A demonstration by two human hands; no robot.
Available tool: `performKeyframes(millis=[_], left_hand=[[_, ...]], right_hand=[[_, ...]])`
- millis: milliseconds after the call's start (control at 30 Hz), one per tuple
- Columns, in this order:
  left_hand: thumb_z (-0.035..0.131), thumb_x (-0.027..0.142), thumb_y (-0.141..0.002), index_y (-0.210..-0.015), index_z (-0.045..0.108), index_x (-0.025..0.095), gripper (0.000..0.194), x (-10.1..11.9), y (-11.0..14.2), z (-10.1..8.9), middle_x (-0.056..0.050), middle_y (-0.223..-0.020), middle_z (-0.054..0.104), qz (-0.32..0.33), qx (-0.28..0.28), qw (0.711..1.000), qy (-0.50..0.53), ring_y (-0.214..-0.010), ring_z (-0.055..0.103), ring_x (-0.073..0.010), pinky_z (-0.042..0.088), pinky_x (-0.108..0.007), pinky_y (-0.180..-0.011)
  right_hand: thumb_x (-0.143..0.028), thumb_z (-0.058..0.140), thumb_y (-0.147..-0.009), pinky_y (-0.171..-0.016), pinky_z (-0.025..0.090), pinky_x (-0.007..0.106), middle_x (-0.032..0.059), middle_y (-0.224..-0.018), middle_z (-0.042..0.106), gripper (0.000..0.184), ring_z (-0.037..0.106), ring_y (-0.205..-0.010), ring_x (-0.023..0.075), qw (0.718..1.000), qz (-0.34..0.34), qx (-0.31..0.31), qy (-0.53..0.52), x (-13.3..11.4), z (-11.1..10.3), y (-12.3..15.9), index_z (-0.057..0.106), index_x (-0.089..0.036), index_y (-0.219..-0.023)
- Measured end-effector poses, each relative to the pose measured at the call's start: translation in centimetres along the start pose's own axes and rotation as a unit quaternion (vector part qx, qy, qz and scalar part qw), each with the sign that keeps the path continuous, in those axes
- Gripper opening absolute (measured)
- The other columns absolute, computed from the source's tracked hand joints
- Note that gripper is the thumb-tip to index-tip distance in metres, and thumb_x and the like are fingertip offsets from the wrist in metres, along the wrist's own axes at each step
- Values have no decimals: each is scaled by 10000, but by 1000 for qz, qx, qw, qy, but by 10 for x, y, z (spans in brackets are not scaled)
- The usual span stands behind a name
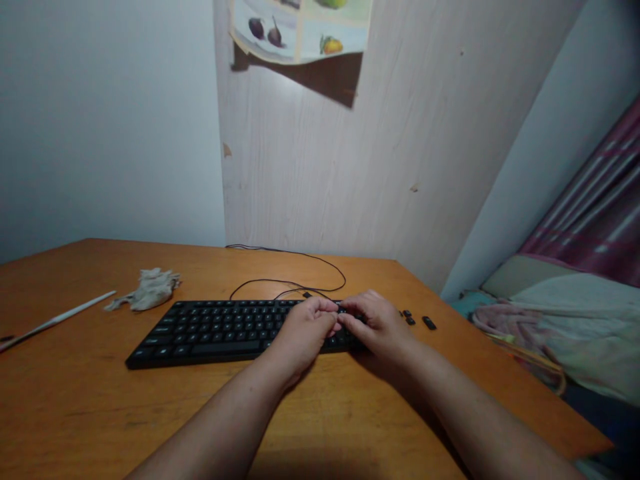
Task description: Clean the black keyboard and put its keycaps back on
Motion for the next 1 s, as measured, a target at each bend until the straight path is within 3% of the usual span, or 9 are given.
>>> performKeyframes(millis=[300,533,667,800,1000], left_hand=[[651,182,-685,-800,590,166,131,-1,-2,-2,7,-708,620,6,8,1000,15,-676,584,-117,434,-246,-684],[618,171,-662,-788,583,166,132,2,-1,-6,23,-669,590,13,25,1000,-12,-611,541,-107,384,-231,-605],[599,150,-660,-862,577,168,204,1,-2,-7,57,-612,531,33,23,998,-45,-557,486,-96,353,-225,-560],[603,139,-662,-931,561,172,274,0,-5,-7,73,-609,502,65,25,991,-118,-543,442,-90,321,-217,-525],[612,137,-664,-972,544,187,319,-1,-2,-3,80,-605,503,57,-6,991,-120,-532,439,-87,291,-213,-509]], right_hand=[[-226,644,-901,-745,438,307,22,-859,688,113,591,-842,183,999,26,-13,-27,-7,3,2,714,-239,-988],[-162,618,-869,-733,464,289,27,-895,698,252,620,-819,166,995,42,-29,-80,-5,7,4,707,-240,-1091],[-166,608,-877,-775,475,302,36,-956,714,262,632,-863,176,993,40,-47,-96,-3,9,4,713,-245,-1103],[-176,616,-877,-734,466,296,27,-889,699,176,616,-832,177,993,39,-80,-75,-2,8,6,722,-232,-1006],[-188,637,-888,-817,459,310,21,-945,703,175,616,-910,181,993,-26,-92,-64,-12,0,8,722,-253,-1025]])
Point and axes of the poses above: each hand's wrist, its own y-axis away from the middle knuckle, its own z-axis out of the palm, x = y × z, the point moved 5 cm from there along -y, towards the middle knuckle
